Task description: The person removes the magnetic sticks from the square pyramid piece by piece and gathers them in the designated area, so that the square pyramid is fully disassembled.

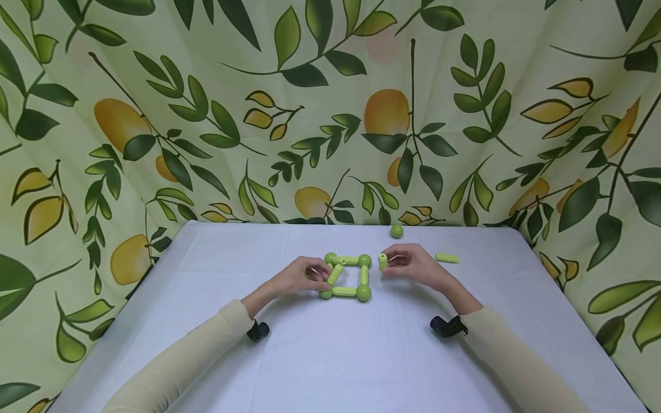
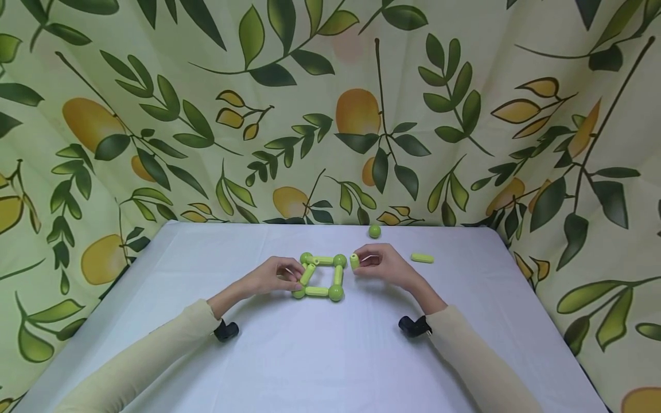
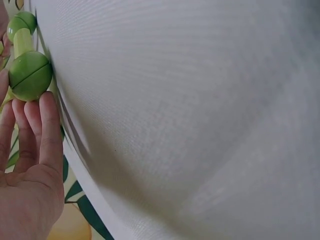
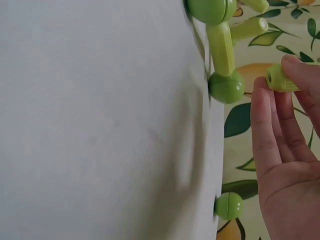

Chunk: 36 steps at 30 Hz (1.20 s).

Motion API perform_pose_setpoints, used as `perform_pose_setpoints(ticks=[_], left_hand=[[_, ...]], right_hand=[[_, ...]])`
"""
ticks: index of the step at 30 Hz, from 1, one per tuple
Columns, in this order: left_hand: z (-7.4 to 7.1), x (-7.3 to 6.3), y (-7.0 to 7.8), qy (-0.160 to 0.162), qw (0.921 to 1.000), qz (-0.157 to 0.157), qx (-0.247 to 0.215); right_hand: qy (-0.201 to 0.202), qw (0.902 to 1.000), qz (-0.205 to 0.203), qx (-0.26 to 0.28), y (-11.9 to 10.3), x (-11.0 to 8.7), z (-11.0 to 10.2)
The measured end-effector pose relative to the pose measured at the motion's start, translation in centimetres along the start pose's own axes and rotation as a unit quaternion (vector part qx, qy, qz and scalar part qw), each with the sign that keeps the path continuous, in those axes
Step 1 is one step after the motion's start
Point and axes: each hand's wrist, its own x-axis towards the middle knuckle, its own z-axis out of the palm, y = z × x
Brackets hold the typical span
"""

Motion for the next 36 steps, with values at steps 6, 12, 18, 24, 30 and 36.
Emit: perform_pose_setpoints(ticks=[6,12,18,24,30,36], left_hand=[[0.0,0.0,0.1,-0.002,1.0000,-0.002,0.003],[0.0,0.1,0.0,-0.005,1.0000,0.001,0.005],[-0.1,0.1,0.1,-0.004,1.0000,-0.005,0.003],[0.0,0.2,0.0,-0.001,1.0000,-0.006,0.002],[0.1,0.3,-0.1,-0.001,1.0000,-0.005,0.000],[0.0,0.2,-0.1,-0.002,1.0000,-0.008,-0.003]], right_hand=[[0.011,0.9998,0.009,-0.017,0.3,-1.3,-1.4],[0.031,0.9990,0.011,-0.030,0.9,-2.9,-3.1],[0.046,0.9970,0.014,-0.061,1.5,-4.2,-4.6],[0.057,0.9942,0.012,-0.090,1.8,-5.3,-5.7],[0.070,0.9929,0.033,-0.090,2.1,-6.5,-6.9],[0.076,0.9913,0.031,-0.102,2.6,-7.5,-8.0]])
